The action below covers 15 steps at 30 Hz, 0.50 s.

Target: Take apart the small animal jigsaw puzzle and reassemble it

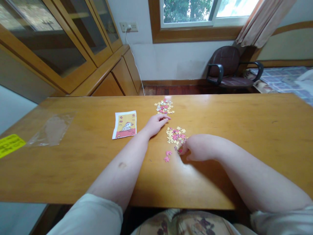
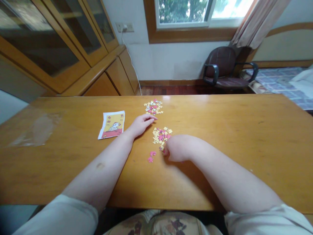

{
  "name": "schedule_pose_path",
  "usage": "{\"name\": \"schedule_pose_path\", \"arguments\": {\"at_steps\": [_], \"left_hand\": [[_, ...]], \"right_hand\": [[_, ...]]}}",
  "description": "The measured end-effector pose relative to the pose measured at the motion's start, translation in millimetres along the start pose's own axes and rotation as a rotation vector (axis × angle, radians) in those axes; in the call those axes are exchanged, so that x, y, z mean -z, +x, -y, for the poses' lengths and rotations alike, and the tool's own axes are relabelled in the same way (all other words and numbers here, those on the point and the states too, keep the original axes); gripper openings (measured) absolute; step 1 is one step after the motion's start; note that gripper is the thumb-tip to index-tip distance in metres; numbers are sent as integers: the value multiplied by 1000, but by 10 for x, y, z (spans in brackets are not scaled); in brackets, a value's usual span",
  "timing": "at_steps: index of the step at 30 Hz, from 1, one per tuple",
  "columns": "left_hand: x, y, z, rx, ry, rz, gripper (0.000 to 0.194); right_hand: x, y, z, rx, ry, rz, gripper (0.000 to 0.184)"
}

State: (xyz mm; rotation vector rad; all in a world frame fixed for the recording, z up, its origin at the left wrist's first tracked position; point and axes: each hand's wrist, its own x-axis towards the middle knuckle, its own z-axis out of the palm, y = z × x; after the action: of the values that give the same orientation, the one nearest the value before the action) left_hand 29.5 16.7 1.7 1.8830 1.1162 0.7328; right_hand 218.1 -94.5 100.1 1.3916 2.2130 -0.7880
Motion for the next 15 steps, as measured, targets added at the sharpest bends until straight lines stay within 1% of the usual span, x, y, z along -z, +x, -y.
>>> {"name": "schedule_pose_path", "arguments": {"at_steps": [3,5,6,8,10,11,13,15], "left_hand": [[-2,-5,1,-1,0,0,25],[-3,-6,2,-2,-2,-2,25],[-3,-6,2,-2,-1,-1,25],[-2,-3,2,-5,5,4,25],[-3,0,0,-9,13,7,25],[-4,2,-2,-10,14,5,25],[-7,2,-7,-8,12,1,25],[-10,0,-10,-3,6,-5,25]], "right_hand": [[-43,-6,59,153,20,51,42],[-38,-3,42,155,23,19,44],[-23,2,16,125,13,-12,41],[18,23,-49,13,-21,-103,37],[54,69,-102,-96,-49,-200,38],[62,103,-116,-129,-51,-239,39],[53,190,-119,-149,-41,-302,39],[18,286,-106,-151,-39,-337,38]]}}
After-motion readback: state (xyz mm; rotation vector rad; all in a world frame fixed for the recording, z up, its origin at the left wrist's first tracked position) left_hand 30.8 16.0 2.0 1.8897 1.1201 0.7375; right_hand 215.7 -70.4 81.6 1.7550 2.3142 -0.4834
